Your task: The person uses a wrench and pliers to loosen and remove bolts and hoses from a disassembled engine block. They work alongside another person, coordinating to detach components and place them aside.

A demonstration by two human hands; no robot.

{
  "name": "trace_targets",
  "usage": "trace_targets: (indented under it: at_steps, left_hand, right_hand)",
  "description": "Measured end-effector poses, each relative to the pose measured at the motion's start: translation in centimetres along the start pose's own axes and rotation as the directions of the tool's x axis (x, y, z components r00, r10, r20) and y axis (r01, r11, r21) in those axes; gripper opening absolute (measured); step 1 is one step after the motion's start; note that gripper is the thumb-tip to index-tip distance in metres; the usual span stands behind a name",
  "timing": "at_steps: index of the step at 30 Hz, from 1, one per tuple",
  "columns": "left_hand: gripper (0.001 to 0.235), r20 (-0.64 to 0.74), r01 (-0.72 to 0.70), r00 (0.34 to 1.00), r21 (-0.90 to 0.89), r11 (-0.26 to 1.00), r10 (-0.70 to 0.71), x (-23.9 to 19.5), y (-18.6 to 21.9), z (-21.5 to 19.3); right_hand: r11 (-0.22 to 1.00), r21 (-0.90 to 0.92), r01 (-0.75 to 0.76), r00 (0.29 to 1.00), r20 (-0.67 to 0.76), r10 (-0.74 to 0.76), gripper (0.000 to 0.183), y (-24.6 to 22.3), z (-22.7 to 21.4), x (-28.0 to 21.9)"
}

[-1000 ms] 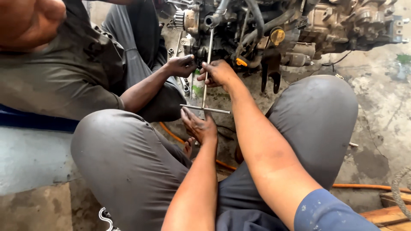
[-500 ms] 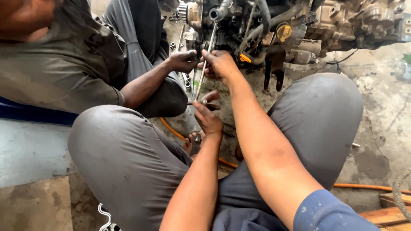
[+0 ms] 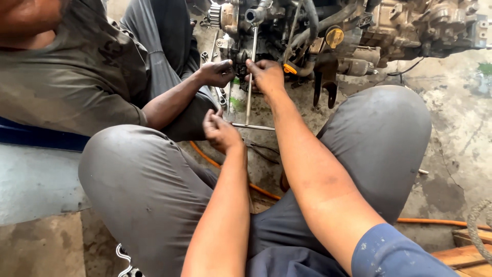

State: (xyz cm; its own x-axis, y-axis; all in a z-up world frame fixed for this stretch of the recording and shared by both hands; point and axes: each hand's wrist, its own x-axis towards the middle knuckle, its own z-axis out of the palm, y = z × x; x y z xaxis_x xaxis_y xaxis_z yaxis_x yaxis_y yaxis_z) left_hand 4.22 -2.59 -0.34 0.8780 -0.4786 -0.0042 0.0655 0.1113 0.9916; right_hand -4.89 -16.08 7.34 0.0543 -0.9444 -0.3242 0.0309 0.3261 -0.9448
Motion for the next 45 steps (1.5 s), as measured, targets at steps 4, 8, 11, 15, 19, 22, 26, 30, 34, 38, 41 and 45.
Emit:
trace_targets:
  at_steps: [4,8,11,15,19,22,26,30,34,38,41,45]
  left_hand:
    - [0.049,0.342,-0.53,0.848,0.568,0.63,0.405,-4.8,-0.4,-2.2]
    - [0.039,0.425,-0.223,0.902,0.606,0.764,-0.074,-5.1,2.6,-1.8]
    - [0.056,0.49,0.081,0.798,0.491,0.868,-0.351,-5.6,3.1,-1.0]
    - [0.073,0.507,0.735,0.585,0.001,0.678,-0.633,-4.7,1.0,0.2]
    - [0.078,0.648,0.925,0.377,-0.224,0.308,-0.662,-1.5,-3.5,-0.4]
    - [0.073,-0.064,0.747,0.665,0.043,0.664,-0.744,-2.1,-5.9,-0.2]
    - [0.069,0.114,0.319,0.891,0.529,0.786,-0.439,-4.6,-5.7,-2.0]
    - [0.078,0.184,0.263,0.862,0.635,0.727,-0.473,-6.5,-5.1,-0.6]
    - [0.079,0.435,0.756,0.62,-0.109,0.645,-0.653,-6.6,-3.2,0.2]
    - [0.089,0.439,0.468,0.832,-0.226,0.854,-0.339,-6.0,3.0,0.0]
    - [0.07,0.357,0.139,0.931,-0.137,0.981,-0.082,-7.2,8.4,0.1]
    - [0.055,0.312,-0.303,0.922,0.207,0.93,0.231,-6.8,10.4,0.5]
  right_hand:
    - [0.997,-0.068,0.02,0.995,-0.093,-0.026,0.028,-0.3,-0.2,-0.6]
    - [1.0,0.013,-0.013,0.999,-0.033,0.013,0.026,-0.4,-0.5,-0.1]
    - [0.996,0.049,-0.079,0.995,0.058,0.076,0.021,-1.0,-1.0,0.4]
    - [0.979,-0.131,-0.156,0.979,0.11,0.171,0.031,-1.6,-1.0,-1.0]
    - [0.967,-0.154,-0.203,0.92,0.309,0.242,0.029,-1.8,-0.9,-1.3]
    - [0.969,-0.145,-0.198,0.931,0.282,0.232,0.028,-1.8,-1.1,-1.3]
    - [0.972,-0.136,-0.19,0.951,0.222,0.217,0.024,-1.6,-0.7,-1.4]
    - [0.982,-0.147,-0.114,0.972,0.187,0.141,0.023,-1.3,-0.5,-1.1]
    - [0.976,-0.125,-0.179,0.97,0.143,0.197,0.015,-1.8,-0.5,-0.9]
    - [0.982,0.03,-0.189,0.95,0.258,0.175,0.012,-3.5,-0.9,-1.3]
    - [0.98,0.057,-0.193,0.968,0.174,0.18,0.014,-3.4,-0.4,-1.5]
    - [0.985,0.059,-0.159,0.987,0.026,0.158,0.02,-1.8,-0.7,-0.9]
